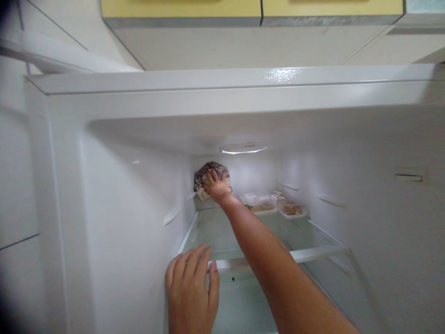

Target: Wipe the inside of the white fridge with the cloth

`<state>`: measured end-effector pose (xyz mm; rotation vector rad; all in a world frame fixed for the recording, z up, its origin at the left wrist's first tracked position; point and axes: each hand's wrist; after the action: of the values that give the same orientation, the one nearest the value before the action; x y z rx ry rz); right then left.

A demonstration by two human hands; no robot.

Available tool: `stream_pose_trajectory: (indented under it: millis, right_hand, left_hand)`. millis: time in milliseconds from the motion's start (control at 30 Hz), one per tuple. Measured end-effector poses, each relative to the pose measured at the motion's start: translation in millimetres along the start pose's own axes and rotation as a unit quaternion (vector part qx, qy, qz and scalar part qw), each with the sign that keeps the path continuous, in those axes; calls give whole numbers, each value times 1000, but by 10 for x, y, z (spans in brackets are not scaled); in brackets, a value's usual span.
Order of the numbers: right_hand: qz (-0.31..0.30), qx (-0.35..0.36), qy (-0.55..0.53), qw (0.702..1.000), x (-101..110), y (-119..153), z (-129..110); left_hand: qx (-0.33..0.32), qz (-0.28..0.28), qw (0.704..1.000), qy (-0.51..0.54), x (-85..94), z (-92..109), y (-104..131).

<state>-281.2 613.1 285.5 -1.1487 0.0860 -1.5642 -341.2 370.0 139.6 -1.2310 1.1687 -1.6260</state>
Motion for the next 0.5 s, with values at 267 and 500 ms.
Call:
stream_pose_trajectory:
  millis: [267, 500]
  right_hand:
    - [-87, 157, 35, 983, -43, 168, -57]
    - [-120, 121, 65, 983, 74, 14, -9]
  left_hand:
    - [-19, -4, 1000, -15, 22, -2, -10]
    - [-12, 0, 1000, -17, 10, -13, 3]
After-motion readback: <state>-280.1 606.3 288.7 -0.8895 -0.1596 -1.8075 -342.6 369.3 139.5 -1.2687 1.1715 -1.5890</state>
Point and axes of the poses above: each hand's wrist, its own y-axis away from the middle knuckle, its own x-axis out of the back of the hand, z = x × y, and after that the axes turned 2 degrees about x, right-handed
